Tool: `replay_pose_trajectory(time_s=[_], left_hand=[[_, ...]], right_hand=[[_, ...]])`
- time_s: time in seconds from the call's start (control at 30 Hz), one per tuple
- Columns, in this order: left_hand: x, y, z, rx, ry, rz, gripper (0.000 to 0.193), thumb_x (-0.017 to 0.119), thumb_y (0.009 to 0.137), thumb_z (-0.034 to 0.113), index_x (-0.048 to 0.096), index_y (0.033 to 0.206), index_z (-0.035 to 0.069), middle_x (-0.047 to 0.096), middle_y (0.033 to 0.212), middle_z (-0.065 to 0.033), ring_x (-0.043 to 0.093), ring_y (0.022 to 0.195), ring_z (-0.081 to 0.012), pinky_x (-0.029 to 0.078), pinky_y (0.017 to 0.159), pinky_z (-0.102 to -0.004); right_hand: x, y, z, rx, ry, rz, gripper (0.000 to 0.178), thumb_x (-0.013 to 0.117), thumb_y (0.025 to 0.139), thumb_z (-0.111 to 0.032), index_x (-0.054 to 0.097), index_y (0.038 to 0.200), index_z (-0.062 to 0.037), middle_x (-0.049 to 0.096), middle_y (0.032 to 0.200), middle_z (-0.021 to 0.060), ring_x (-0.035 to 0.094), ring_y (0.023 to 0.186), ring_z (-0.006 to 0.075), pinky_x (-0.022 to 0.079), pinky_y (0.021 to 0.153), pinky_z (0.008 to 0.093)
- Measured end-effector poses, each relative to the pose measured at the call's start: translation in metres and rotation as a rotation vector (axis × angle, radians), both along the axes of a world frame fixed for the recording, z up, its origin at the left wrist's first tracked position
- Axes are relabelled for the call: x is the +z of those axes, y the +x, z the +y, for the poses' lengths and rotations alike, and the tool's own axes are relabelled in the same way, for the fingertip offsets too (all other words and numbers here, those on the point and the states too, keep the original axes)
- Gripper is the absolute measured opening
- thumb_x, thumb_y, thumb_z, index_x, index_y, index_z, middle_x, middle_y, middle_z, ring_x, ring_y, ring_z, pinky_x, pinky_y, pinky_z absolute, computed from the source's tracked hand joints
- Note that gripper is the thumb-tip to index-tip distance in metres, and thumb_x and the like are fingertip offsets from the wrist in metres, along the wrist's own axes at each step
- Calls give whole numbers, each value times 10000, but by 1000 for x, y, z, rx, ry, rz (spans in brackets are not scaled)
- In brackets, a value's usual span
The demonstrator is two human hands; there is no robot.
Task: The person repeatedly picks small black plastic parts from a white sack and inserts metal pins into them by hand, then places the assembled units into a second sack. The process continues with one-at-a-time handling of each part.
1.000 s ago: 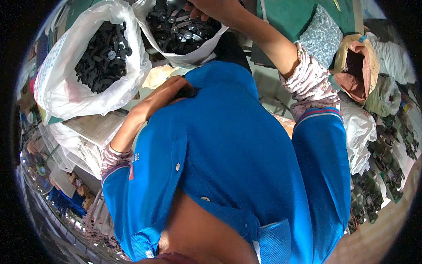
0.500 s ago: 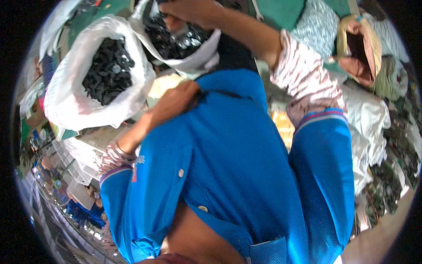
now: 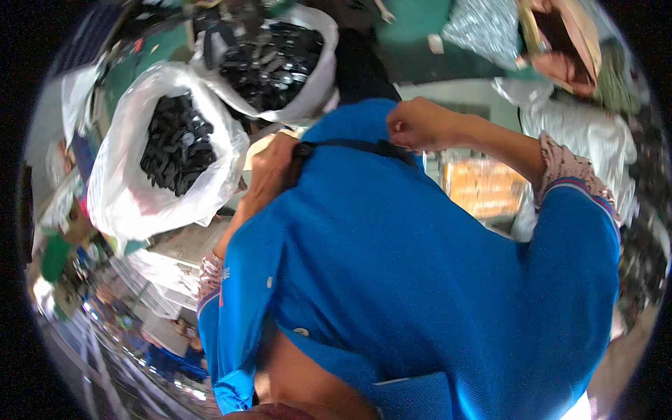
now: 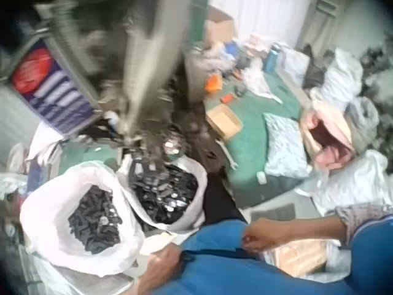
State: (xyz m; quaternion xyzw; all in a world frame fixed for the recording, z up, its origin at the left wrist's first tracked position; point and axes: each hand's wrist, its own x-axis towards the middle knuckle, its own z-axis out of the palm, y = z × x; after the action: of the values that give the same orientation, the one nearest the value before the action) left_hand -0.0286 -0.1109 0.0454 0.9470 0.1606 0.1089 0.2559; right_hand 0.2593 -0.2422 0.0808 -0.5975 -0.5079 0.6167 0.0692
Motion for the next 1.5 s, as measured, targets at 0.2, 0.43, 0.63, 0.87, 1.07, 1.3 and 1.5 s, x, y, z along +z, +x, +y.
replay_pose_trajectory(time_s=[0.2, 0.43, 0.63, 0.87, 1.07, 1.3, 1.5], left_hand=[[19, -1, 1, -23, -128, 149, 363, 650, 637, -11, 514, 962, 76, 546, 877, -94, 593, 751, -300, 477, 594, -379], [25, 4, 12, -92, -328, 204, 192, 670, 760, 24, 551, 906, 62, 575, 905, -109, 596, 790, -294, 496, 653, -346], [5, -22, 22, 214, -776, 80, 93, 612, 868, 70, 604, 959, 55, 606, 867, -46, 576, 728, -145, 458, 622, -265], [16, -136, 47, 1059, -1076, 260, 290, 466, 972, 332, 537, 925, 55, 593, 733, -45, 533, 637, -96, 409, 522, -227], [7, -164, -62, 1270, -1643, 348, 218, 461, 972, 287, 523, 1048, 93, 568, 984, 5, 535, 870, -113, 460, 657, -257], [-39, -160, -118, 1513, -1928, -186, 141, 478, 957, 214, 519, 960, 79, 577, 903, -44, 561, 811, -114, 473, 678, -256], [-36, -144, -137, 1581, -1916, -339, 229, 503, 936, 197, 526, 1076, 16, 610, 956, -104, 617, 881, -158, 528, 779, -311]], right_hand=[[-1, -24, -95, -553, -81, 205, 50, 577, 854, -49, 555, 874, -8, 598, 760, 67, 599, 672, 133, 519, 614, 263], [0, -49, -122, -695, 90, 237, 149, 584, 850, -45, 531, 987, -25, 585, 854, 62, 579, 784, 147, 490, 727, 285], [-4, -59, -115, -803, 83, 42, 149, 588, 836, -36, 539, 975, -15, 593, 853, 73, 583, 760, 150, 482, 687, 283], [-12, -39, -112, -653, 117, -115, 100, 567, 830, -5, 524, 920, -7, 568, 759, 85, 570, 684, 125, 459, 609, 261], [-9, -18, -94, -636, -15, -11, 47, 575, 868, -40, 533, 876, -21, 574, 793, 43, 540, 729, 95, 419, 687, 223], [-19, 18, -72, -326, -206, -166, 110, 574, 871, -122, 560, 891, -14, 637, 827, 86, 566, 775, 103, 430, 691, 251], [-24, 30, -75, -301, -124, -227, 132, 587, 860, -138, 567, 900, -14, 640, 820, 93, 567, 748, 111, 435, 668, 268]])
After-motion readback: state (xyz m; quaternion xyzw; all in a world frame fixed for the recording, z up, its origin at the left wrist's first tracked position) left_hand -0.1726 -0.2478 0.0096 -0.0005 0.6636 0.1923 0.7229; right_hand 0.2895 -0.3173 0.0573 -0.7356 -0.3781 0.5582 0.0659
